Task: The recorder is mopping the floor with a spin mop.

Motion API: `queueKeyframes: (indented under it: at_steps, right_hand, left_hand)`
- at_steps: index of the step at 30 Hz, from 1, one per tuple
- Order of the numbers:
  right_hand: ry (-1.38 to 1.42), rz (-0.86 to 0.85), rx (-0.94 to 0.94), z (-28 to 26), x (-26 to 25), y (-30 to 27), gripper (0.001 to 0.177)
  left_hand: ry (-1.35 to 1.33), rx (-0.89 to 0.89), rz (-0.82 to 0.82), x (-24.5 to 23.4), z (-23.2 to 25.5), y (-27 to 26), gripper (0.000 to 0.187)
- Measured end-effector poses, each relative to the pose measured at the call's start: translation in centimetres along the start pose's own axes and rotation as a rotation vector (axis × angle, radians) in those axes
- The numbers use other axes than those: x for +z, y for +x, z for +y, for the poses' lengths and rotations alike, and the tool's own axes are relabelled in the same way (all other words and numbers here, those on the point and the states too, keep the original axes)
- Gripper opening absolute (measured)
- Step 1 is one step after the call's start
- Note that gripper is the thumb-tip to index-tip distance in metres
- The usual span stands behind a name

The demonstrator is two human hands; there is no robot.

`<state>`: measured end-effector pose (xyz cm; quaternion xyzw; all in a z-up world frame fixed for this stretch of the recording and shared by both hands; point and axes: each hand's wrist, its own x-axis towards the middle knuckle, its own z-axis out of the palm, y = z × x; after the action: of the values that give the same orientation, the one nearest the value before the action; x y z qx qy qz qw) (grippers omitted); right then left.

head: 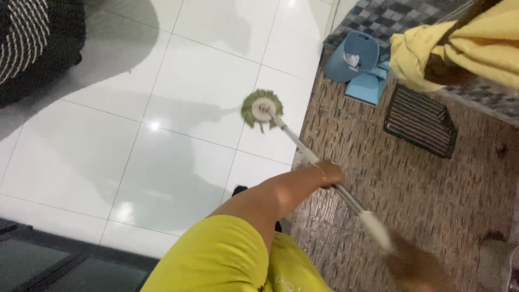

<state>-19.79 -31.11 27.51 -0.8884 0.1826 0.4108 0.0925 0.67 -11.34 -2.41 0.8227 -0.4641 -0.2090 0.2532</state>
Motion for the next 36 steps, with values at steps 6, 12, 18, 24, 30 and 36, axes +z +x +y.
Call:
queueKeyframes:
  at_steps: [6, 12, 18, 24, 30, 36]
  right_hand:
    - [0.242, 0.042, -0.167, -10.7, 14.8, 13.4, 0.078]
    - [0.630, -0.197, -0.081, -18.7, 19.8, 27.2, 0.062]
    - [0.601, -0.348, -0.352, -33.3, 11.1, 28.2, 0.064]
    - [0.565, -0.405, -0.316, -34.9, 14.8, 23.0, 0.080]
    - [0.329, -0.451, -0.336, -33.2, 15.3, 14.0, 0.100]
    - [0.182, -0.493, -0.758, -29.8, 18.1, 16.6, 0.100]
  left_hand:
    - [0.107, -0.396, -0.034, -0.3, -6.8, -6.7, 0.037]
    - [-0.102, -0.604, 0.036, -3.4, -7.4, -14.1, 0.058]
    - [-0.272, -0.843, 0.100, -1.1, -9.6, -24.3, 0.055]
    - [-0.392, -1.035, 0.187, -0.2, -10.7, -30.5, 0.061]
    - [-0.420, -1.124, 0.193, 0.4, -9.5, -31.4, 0.073]
    - [-0.376, -1.164, 0.087, -0.1, -6.6, -30.3, 0.089]
